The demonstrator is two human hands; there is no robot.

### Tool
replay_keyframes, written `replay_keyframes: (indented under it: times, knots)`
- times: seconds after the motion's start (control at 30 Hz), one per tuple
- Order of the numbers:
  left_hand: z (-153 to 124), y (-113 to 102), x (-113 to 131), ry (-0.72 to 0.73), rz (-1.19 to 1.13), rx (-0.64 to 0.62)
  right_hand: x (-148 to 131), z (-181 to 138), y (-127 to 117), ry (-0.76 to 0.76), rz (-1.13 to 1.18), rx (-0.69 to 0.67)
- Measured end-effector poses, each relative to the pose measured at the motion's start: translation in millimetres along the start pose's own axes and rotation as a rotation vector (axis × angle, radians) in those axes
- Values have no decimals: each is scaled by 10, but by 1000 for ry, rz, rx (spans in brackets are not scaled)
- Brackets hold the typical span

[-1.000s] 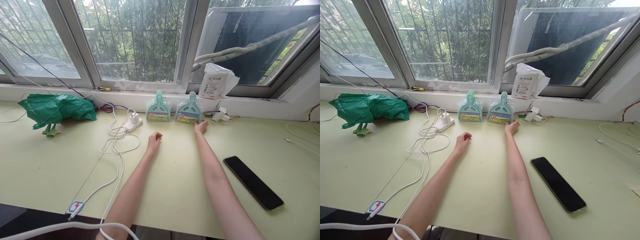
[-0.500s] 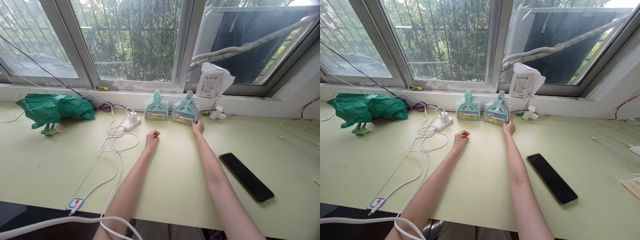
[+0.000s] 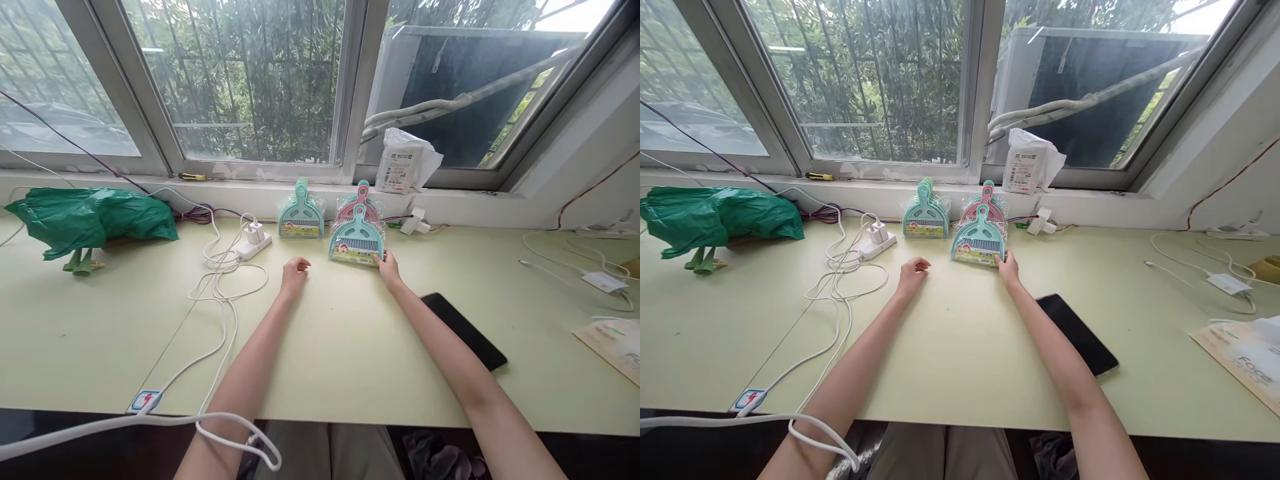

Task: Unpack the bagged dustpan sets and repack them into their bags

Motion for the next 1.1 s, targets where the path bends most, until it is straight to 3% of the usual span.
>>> replay_keyframes:
  times: [0.17,0.3,0.4,0.53,0.57,0.63,0.73,0.93,1.1]
  knots:
    - [-5,22,60,-74,-118,-4,-69,-396,-52,-118,214,-171]
    - [-82,142,135,-210,-426,-191,-213,-708,7,-197,494,-431]
    - [-147,185,150,-328,-498,-290,-313,-814,21,-260,428,-482]
    - [-141,116,102,-426,-527,-218,-375,-636,25,-313,325,-535]
    - [-128,98,89,-440,-535,-202,-378,-529,24,-322,293,-493]
    - [-103,72,71,-454,-549,-174,-362,-274,39,-295,-5,-321]
    - [-84,67,64,-458,-553,-165,-387,61,154,-275,-181,-235]
    - [-91,77,83,-451,-529,-202,-479,387,464,-274,-429,-193]
    - [-84,70,56,-487,-591,-170,-447,580,570,-230,-536,-151]
Point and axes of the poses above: each hand's wrist, its own z-axis towards the middle knuckle, its own y-axis out of the palm, x = y × z, the point moved 3 cm from there along z, towards the middle knuckle, and after that the axes turned 12 degrees about -z, right-handed, at the moved point
